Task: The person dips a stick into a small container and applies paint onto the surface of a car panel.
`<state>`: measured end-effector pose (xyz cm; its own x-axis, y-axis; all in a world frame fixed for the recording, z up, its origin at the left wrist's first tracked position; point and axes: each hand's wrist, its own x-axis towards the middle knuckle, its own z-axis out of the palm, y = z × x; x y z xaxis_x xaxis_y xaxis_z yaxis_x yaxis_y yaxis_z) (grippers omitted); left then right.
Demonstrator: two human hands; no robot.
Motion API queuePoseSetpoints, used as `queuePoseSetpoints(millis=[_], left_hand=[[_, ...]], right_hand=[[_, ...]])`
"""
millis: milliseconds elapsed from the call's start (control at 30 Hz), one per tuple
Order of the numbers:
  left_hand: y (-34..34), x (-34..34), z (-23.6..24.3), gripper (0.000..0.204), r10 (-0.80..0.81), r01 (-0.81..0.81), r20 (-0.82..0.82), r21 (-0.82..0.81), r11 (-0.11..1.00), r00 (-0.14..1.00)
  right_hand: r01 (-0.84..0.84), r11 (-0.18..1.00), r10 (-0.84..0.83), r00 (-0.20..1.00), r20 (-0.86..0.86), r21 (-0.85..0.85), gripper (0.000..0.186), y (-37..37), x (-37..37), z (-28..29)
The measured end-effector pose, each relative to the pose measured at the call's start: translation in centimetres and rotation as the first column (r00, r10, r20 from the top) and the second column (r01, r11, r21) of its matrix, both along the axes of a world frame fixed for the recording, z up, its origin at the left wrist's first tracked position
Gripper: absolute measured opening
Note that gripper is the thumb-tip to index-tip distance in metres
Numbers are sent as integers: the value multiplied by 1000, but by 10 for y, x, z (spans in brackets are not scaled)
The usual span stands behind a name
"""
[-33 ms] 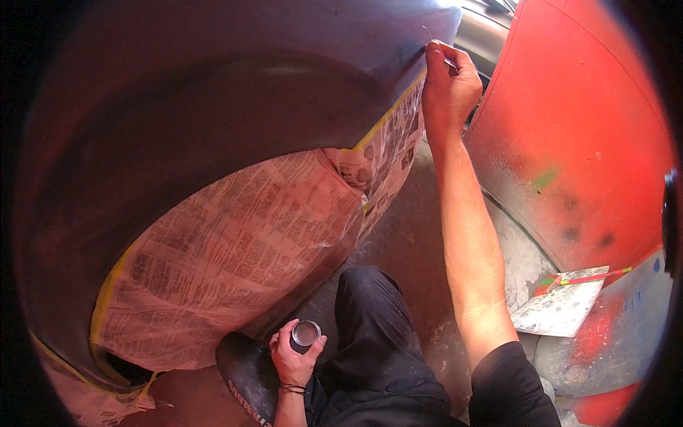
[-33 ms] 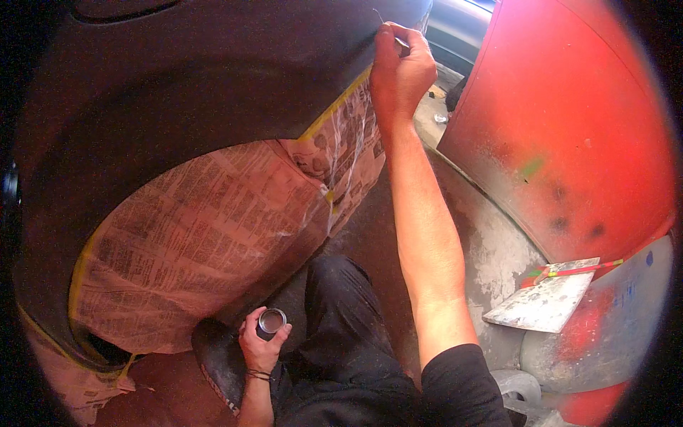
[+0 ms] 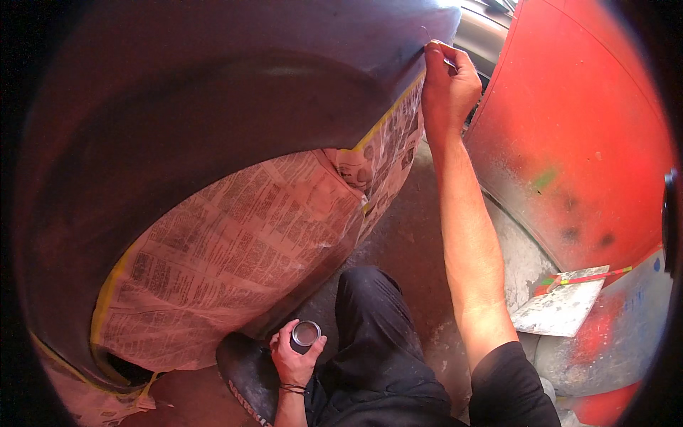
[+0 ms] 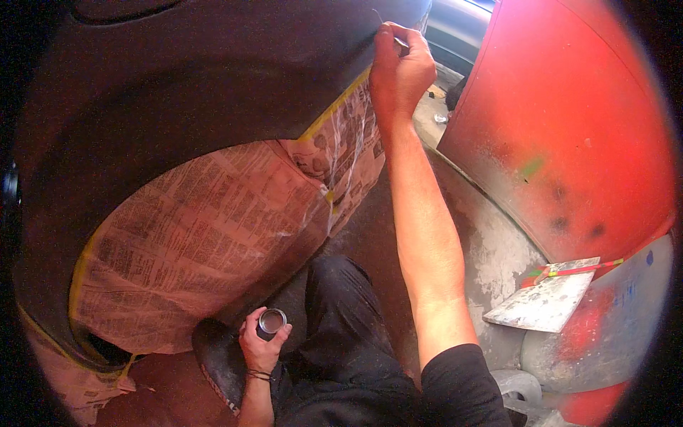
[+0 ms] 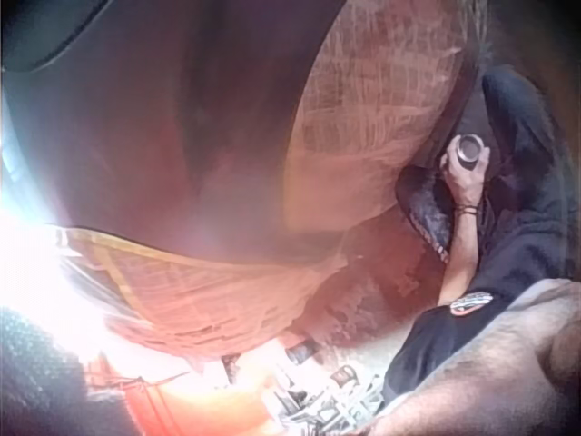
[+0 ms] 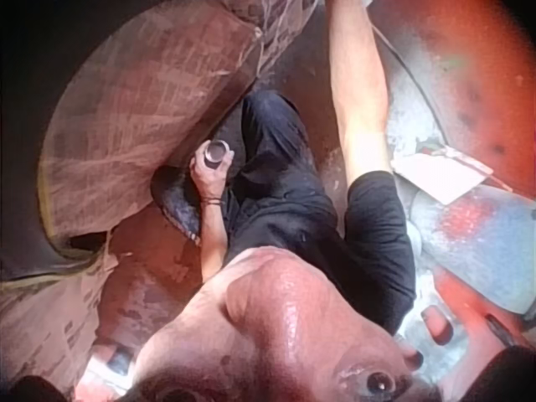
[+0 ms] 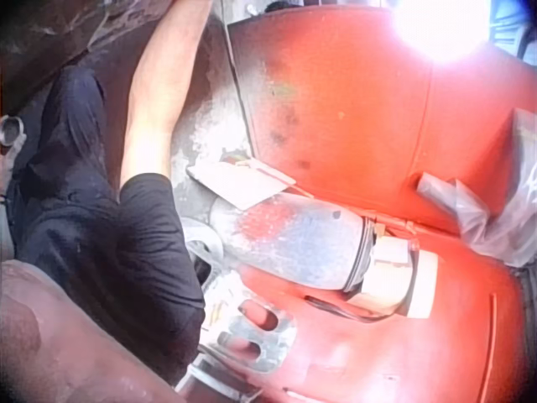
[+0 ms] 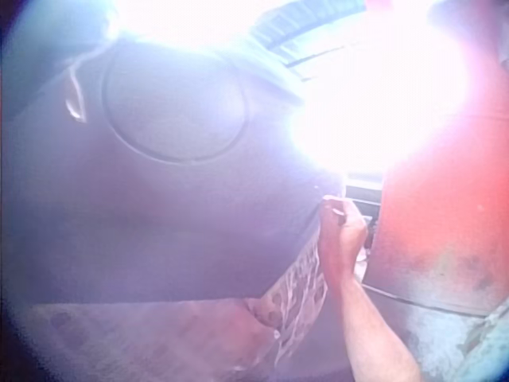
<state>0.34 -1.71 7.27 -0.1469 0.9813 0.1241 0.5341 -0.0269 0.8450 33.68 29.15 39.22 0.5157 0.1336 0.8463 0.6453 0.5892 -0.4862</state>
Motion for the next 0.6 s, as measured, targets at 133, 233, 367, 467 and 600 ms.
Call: queuePoseSetpoints(millis=[133, 233, 367, 467, 600], left_hand=[[0, -2, -4, 72, -5, 5, -17, -6, 1000, 1000], [1, -1, -3, 72, -8, 7, -27, -5, 1000, 1000], [1, -1, -3, 72, -4, 4, -38, -1, 1000, 999], [0, 0, -1, 72, 2, -2, -33, -9, 1000, 999], [-1, 1, 0, 72, -1, 1, -30, 0, 1000, 1000]], right_hand=[[-46, 999, 46, 999, -28, -3, 28, -4, -5, 2], [-20, 998, 19, 999, -26, -52, 28, -5, -4, 2], [-59, 998, 59, 998, -13, -36, 28, -5, -3, 0], [-78, 996, 77, 997, -12, -32, 27, -5, -3, 0], [-22, 1000, 22, 1000, 19, -14, 27, -6, -2, 4]])
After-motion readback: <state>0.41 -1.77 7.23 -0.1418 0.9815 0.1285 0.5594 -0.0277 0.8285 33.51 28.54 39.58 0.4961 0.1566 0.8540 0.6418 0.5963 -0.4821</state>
